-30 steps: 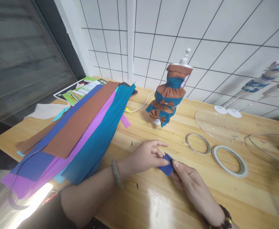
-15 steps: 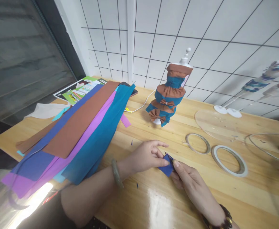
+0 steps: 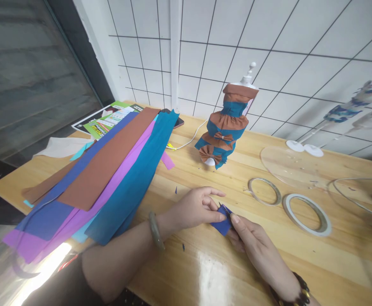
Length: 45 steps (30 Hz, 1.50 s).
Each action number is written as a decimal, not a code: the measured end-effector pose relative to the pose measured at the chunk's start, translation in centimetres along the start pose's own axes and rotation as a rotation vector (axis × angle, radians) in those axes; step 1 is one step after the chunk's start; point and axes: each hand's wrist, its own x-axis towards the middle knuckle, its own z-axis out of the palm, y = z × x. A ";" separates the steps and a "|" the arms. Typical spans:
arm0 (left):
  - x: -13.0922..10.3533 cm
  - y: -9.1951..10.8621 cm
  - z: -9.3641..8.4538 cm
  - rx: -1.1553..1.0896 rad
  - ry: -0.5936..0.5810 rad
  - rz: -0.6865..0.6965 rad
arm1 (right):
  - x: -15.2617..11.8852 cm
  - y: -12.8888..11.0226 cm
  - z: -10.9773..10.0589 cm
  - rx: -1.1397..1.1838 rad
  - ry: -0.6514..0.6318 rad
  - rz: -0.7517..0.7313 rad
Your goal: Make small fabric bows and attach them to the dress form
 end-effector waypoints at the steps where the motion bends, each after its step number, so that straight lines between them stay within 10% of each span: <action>1: 0.0 0.0 0.0 0.000 0.000 -0.002 | 0.0 -0.1 0.0 0.002 0.000 -0.003; 45: -0.1 0.4 0.0 0.009 -0.001 -0.008 | 0.1 0.5 0.0 0.055 0.034 0.017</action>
